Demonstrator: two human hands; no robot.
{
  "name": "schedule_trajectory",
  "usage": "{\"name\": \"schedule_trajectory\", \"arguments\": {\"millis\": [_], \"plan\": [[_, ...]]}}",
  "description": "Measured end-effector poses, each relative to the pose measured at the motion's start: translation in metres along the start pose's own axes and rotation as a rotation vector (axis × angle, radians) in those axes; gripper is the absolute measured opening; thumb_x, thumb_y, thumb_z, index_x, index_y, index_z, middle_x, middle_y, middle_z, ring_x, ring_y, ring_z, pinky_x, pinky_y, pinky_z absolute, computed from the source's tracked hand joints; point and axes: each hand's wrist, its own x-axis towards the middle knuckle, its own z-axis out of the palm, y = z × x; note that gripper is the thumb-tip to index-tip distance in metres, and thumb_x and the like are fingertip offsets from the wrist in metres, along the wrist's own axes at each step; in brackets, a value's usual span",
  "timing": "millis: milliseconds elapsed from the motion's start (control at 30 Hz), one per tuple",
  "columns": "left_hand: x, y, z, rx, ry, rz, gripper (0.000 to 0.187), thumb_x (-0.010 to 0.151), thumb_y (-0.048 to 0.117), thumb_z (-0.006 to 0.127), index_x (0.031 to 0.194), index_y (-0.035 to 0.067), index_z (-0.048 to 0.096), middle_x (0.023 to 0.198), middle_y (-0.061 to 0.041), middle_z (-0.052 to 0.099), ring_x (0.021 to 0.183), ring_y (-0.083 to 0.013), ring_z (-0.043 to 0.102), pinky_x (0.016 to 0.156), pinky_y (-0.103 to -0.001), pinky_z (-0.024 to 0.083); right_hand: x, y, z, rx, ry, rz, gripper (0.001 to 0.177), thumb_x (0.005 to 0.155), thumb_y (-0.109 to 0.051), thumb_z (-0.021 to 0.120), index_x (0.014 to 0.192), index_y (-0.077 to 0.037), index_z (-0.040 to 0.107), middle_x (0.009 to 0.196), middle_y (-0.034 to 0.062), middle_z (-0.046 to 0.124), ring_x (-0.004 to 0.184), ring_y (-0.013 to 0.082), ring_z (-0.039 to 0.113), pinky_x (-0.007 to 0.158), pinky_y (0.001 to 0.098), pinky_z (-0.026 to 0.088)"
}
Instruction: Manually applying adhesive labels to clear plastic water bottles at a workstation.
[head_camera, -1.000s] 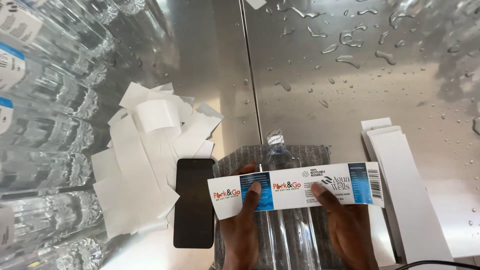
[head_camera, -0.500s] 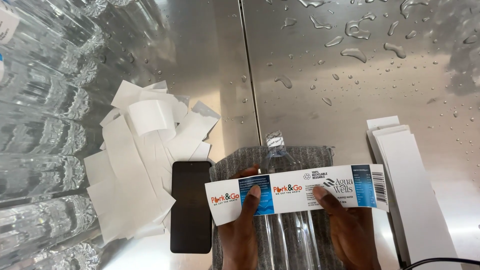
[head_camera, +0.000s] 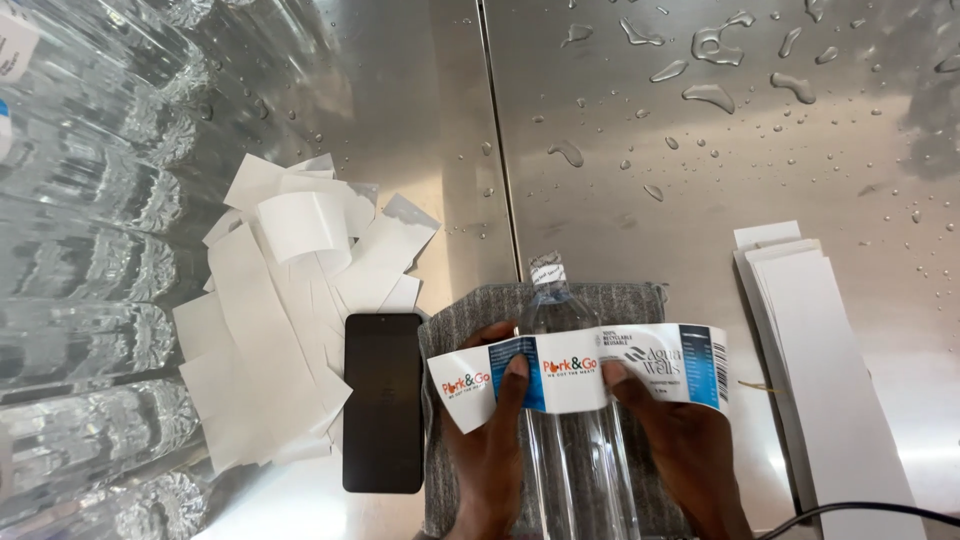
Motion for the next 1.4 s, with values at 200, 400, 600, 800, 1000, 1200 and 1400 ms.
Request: {"name": "schedule_trajectory", "arguments": {"millis": [200, 400, 600, 800, 1000, 1200, 1400], "plan": [[-0.011, -0.015, 0.005, -0.031, -0.023, 0.175, 0.043, 0.097, 0.027, 0.072, 0.137, 0.010, 0.073, 0.130, -0.009, 0.081, 0.111, -0.0228, 0.080, 0.083, -0.034, 0.066, 0.003, 0.017, 0.000, -0.124, -0.001, -0.109, 0.056, 0.088, -0.061, 0.084, 0.074, -0.008, 0.077, 0.053, 0.0046, 0.055, 0.050, 0.0135, 0.039, 0.050, 0.0326, 0.024], [-0.045, 0.000, -0.001, -0.135, -0.166, 0.491, 0.043, 0.102, 0.029, 0.070, 0.140, 0.009, 0.066, 0.135, -0.011, 0.074, 0.124, -0.0305, 0.071, 0.103, -0.041, 0.058, -0.055, 0.018, -0.010, 0.557, -0.031, -0.486, 0.044, 0.082, -0.010, 0.083, 0.124, 0.000, 0.078, 0.119, 0.0169, 0.086, 0.108, 0.0310, 0.084, 0.092, 0.0425, 0.068], [-0.068, 0.027, -0.004, -0.339, -0.499, 0.758, 0.050, 0.103, 0.039, 0.078, 0.139, 0.012, 0.055, 0.159, -0.032, 0.058, 0.158, -0.0411, 0.051, 0.120, -0.046, 0.047, -0.049, 0.040, -0.019, 0.930, -0.142, -0.922, 0.045, 0.078, -0.002, 0.085, 0.122, 0.005, 0.075, 0.124, 0.0223, 0.081, 0.112, 0.0340, 0.079, 0.096, 0.0456, 0.066], [-0.058, 0.006, -0.009, -0.407, -0.617, 0.887, 0.054, 0.103, 0.033, 0.081, 0.139, 0.004, 0.052, 0.147, -0.027, 0.065, 0.156, -0.0410, 0.052, 0.132, -0.049, 0.040, -0.007, 0.063, -0.008, 1.079, -0.378, -1.151, 0.054, 0.084, -0.008, 0.087, 0.133, 0.008, 0.071, 0.123, 0.0211, 0.080, 0.108, 0.0340, 0.077, 0.092, 0.0473, 0.063], [-0.075, -0.011, -0.026, -0.417, -0.609, 0.899, 0.052, 0.103, 0.038, 0.083, 0.136, 0.005, 0.060, 0.144, -0.011, 0.064, 0.153, -0.0371, 0.055, 0.132, -0.054, 0.041, -0.033, 0.078, -0.008, 1.010, -0.446, -1.304, 0.050, 0.093, -0.017, 0.085, 0.134, 0.006, 0.070, 0.130, 0.0178, 0.077, 0.108, 0.0282, 0.075, 0.088, 0.0420, 0.060], [-0.085, -0.031, -0.042, -0.177, -0.521, 1.010, 0.043, 0.100, 0.039, 0.081, 0.125, 0.014, 0.057, 0.158, -0.019, 0.055, 0.151, -0.0336, 0.053, 0.126, -0.048, 0.041, -0.082, 0.089, -0.001, 1.086, -0.209, -1.011, 0.063, 0.089, -0.015, 0.078, 0.148, -0.004, 0.057, 0.128, 0.0120, 0.070, 0.120, 0.0266, 0.067, 0.098, 0.0433, 0.055], [-0.071, -0.060, -0.061, 0.173, -0.548, 0.915, 0.085, 0.087, 0.046, 0.089, 0.153, 0.007, 0.052, 0.150, -0.014, 0.066, 0.142, -0.0340, 0.063, 0.118, -0.046, 0.050, -0.085, 0.150, 0.039, 0.975, 0.410, -1.285, 0.072, 0.090, -0.021, 0.078, 0.153, -0.008, 0.046, 0.136, 0.0098, 0.052, 0.121, 0.0203, 0.057, 0.106, 0.0333, 0.051]]}}
